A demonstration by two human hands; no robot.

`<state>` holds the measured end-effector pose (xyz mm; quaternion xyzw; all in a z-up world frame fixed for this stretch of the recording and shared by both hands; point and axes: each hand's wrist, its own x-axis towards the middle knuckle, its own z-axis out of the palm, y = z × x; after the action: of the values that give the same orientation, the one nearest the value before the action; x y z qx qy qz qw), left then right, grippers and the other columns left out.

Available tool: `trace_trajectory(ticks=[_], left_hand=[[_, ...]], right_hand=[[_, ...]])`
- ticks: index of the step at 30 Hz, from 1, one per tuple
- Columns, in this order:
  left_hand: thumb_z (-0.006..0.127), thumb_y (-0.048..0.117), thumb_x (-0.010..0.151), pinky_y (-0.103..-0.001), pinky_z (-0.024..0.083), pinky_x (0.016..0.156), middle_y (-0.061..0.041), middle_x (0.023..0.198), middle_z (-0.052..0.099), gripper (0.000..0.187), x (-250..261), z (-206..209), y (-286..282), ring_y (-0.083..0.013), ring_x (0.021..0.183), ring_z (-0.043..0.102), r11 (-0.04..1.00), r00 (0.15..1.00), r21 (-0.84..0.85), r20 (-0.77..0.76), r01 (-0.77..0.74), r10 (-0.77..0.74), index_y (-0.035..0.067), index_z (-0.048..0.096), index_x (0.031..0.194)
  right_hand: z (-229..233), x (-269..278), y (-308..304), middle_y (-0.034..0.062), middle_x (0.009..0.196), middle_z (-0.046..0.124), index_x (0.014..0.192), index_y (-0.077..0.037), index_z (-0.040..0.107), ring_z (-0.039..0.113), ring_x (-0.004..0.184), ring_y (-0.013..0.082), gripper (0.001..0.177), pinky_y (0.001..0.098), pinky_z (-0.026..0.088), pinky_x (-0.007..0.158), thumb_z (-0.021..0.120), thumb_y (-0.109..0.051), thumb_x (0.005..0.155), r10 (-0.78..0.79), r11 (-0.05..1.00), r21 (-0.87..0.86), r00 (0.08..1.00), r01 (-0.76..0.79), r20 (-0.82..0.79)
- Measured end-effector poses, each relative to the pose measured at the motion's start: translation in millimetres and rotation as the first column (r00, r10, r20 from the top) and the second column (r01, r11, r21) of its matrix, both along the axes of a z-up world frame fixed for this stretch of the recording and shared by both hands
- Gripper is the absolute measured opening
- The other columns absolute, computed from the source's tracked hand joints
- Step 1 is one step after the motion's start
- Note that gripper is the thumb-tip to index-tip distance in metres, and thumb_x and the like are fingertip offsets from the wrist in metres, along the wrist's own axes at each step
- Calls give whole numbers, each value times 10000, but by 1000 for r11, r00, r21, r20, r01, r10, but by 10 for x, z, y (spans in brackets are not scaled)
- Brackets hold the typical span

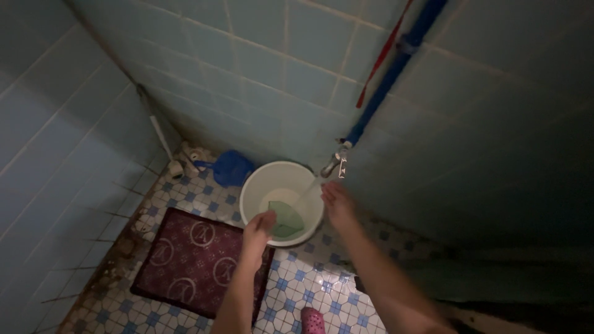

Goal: The person places a maroon doormat on the tiled floor, wets it with water from a bucket, applies powdered detergent, and scrubs the surface with a sponge. The person repeatedly rinses the sponge and continues scrubbing the mat throughout the clip.

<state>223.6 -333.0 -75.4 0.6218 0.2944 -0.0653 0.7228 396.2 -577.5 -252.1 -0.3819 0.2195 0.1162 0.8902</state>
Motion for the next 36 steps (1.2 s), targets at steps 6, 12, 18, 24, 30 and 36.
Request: trace_trajectory(ticks=[6, 12, 18, 24, 30, 36], left_hand=[[544, 316, 1014, -408, 514, 1006, -80, 1333, 695, 422, -222, -285, 134, -220, 1217, 652, 992, 997, -104, -37, -68, 64, 74, 657, 1341], [525, 351, 1023, -400, 515, 993, -81, 1326, 699, 442, -350, -561, 296, -218, 1197, 666, 993, 996, -80, -21, -85, 83, 88, 627, 1364], [532, 460, 1016, -399, 515, 1012, -87, 1363, 685, 530, -650, -1108, 557, -232, 1236, 650, 994, 991, -26, -87, -109, 106, 86, 623, 1380], [566, 470, 982, -446, 543, 1009, -124, 1353, 716, 572, -820, -1835, 926, -282, 1231, 679, 985, 974, -35, -160, -169, 162, 61, 656, 1372], [557, 445, 977, -421, 518, 1054, -94, 1375, 682, 546, -684, -2038, 1042, -240, 1260, 647, 991, 987, -73, -121, -111, 101, 89, 621, 1386], [598, 350, 987, -372, 540, 977, -97, 1288, 715, 464, -180, -2410, 886, -211, 1165, 679, 989, 988, -136, 132, -55, 73, 56, 638, 1344]], right_hand=[[-139, 61, -31, 107, 1117, 694, 1211, -29, 637, 684, 1005, 230, 212, 416, 581, 950, 654, -140, 1031, 162, 987, -32, 983, -159, 90], [-214, -121, 193, 103, 1012, 716, 1114, -74, 648, 706, 939, 243, 176, 416, 590, 898, 666, -150, 957, 202, 979, 16, 978, -202, -50], [-987, -344, 396, 192, 1042, 674, 1188, -18, 605, 688, 887, 305, 308, 433, 615, 847, 699, -164, 934, 314, 949, 45, 920, -312, -233], [-1766, -431, 772, 185, 1037, 653, 1271, -37, 583, 662, 865, 300, 350, 420, 602, 822, 649, -192, 965, 256, 966, 39, 922, -256, -292], [-2006, -174, 985, 160, 1054, 662, 1237, -10, 636, 680, 938, 284, 273, 385, 595, 854, 618, -148, 1002, 12, 999, 47, 983, -3, -186], [-2498, 80, 910, 169, 1080, 694, 1176, 37, 634, 701, 1014, 317, 238, 426, 618, 933, 621, -120, 997, 7, 991, 130, 1000, -3, -24]])
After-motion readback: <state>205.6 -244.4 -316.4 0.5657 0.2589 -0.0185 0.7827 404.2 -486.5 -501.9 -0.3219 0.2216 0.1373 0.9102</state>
